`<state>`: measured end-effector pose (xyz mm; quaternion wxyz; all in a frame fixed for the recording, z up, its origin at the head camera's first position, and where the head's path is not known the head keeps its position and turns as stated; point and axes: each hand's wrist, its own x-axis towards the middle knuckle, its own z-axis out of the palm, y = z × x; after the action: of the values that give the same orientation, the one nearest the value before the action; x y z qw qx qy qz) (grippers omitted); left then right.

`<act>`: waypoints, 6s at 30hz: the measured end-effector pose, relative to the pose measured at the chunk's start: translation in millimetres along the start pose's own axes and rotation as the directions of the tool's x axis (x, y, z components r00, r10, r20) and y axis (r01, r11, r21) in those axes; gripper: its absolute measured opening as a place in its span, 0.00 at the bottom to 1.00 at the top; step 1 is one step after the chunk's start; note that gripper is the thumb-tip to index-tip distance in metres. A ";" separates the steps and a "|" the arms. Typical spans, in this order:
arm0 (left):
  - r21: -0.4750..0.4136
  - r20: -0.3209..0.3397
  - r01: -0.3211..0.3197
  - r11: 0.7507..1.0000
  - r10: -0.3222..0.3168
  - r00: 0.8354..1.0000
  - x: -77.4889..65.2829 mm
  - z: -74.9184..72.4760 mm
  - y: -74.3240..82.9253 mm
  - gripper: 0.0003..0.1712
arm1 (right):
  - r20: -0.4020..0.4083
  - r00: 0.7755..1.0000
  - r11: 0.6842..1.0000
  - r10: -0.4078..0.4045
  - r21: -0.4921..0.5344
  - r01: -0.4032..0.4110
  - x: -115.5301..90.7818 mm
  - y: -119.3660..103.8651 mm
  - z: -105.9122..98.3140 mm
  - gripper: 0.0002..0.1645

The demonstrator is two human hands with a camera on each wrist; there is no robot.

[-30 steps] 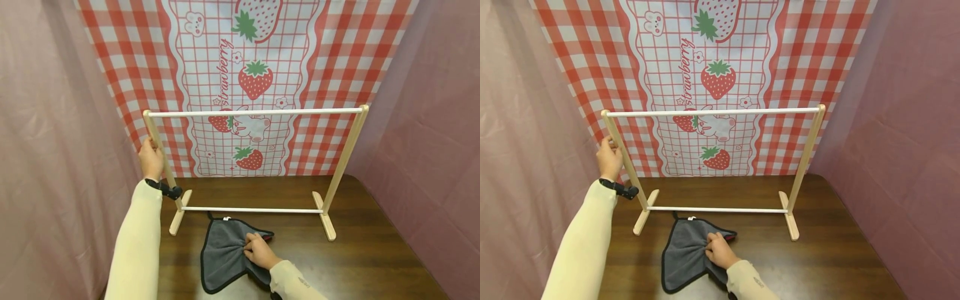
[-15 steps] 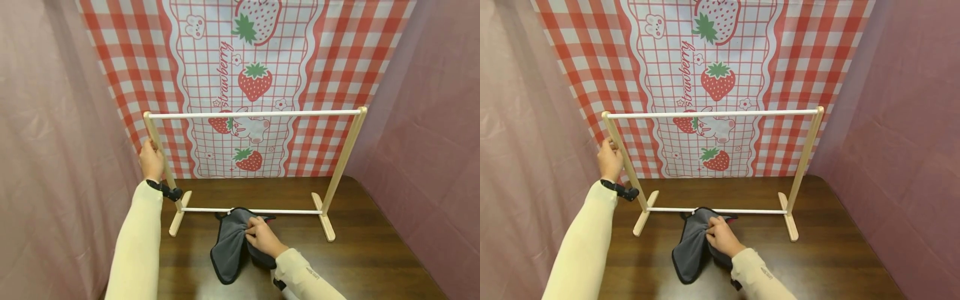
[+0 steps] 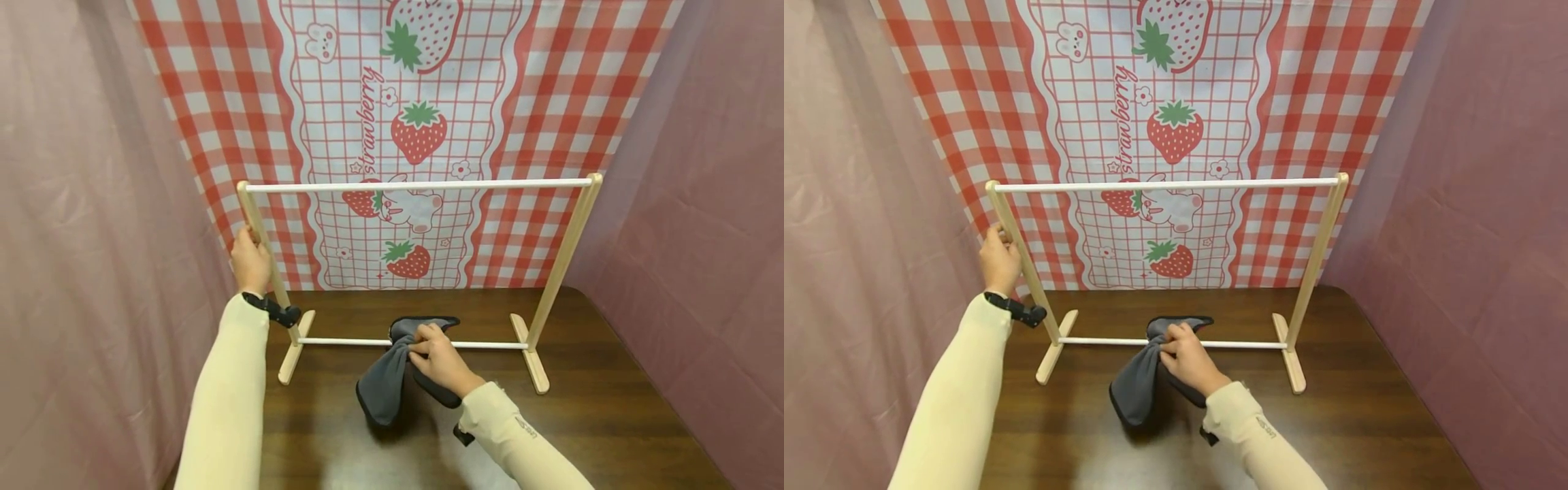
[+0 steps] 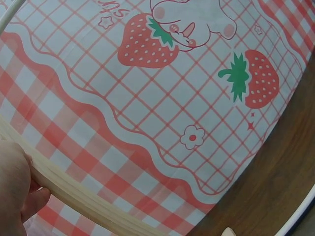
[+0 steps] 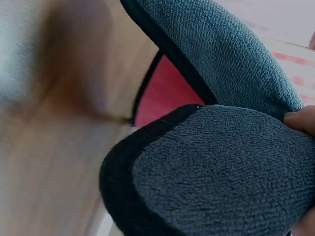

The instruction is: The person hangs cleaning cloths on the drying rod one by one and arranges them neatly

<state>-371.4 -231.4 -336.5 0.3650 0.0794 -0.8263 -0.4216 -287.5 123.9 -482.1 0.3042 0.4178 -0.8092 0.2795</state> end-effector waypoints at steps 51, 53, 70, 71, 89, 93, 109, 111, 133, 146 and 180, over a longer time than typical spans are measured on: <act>-0.014 -0.002 0.004 1.000 -0.004 1.000 1.1 3.5 -2.4 0.21 | -0.302 0.901 0.949 -0.312 -0.153 0.277 167.4 -9.2 -162.2 0.07; -0.011 0.000 0.008 1.000 -0.008 1.000 1.0 3.3 -2.4 0.21 | -0.309 0.894 0.944 -0.325 -0.166 0.285 174.4 -10.8 -168.0 0.06; -0.006 -0.016 0.001 1.000 -0.001 1.000 0.8 3.7 -2.2 0.21 | -0.577 0.728 0.929 -0.371 -0.227 0.293 233.7 -13.2 -210.2 0.04; -0.004 -0.016 0.001 1.000 -0.001 1.000 0.9 3.7 -2.3 0.21 | -0.590 0.725 0.935 -0.356 -0.220 0.280 236.3 -13.1 -212.3 0.04; -0.018 0.013 0.010 1.000 -0.010 1.000 0.3 6.1 -1.6 0.21 | -0.735 0.667 0.989 -0.125 -0.142 0.029 246.5 18.1 -237.8 0.07; -0.016 0.013 0.002 1.000 -0.002 1.000 -0.8 6.9 -1.3 0.21 | -0.721 0.687 0.985 -0.093 -0.169 -0.045 231.8 40.0 -231.2 0.07; -0.004 -0.007 0.007 1.000 -0.007 1.000 -1.0 6.3 -0.8 0.21 | -0.373 0.928 0.907 0.023 -0.382 -0.176 171.5 96.6 -217.5 0.14; -0.005 -0.013 0.018 1.000 -0.018 1.000 -1.0 5.4 -0.7 0.21 | -0.360 0.932 0.898 0.037 -0.396 -0.189 167.9 98.1 -216.1 0.15; -0.201 -0.146 -0.123 0.972 0.095 0.985 -23.7 43.5 74.3 0.40 | -0.395 0.918 0.912 -0.031 -0.386 -0.135 163.6 98.6 -213.1 0.14; -0.670 0.308 0.063 0.740 0.199 0.930 -59.5 85.0 160.2 0.35 | -0.401 0.915 0.916 -0.035 -0.379 -0.131 161.3 98.4 -212.8 0.14; -0.813 0.437 0.349 0.467 0.092 0.895 -76.3 106.8 208.6 0.32 | -0.403 0.906 0.911 0.131 -0.310 -0.271 162.4 91.4 -214.3 0.14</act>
<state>-351.1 2.1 -260.4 0.1322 -0.1473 -0.5423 -0.8165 -385.1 238.3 -241.2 0.4927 0.2070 -0.8129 0.2315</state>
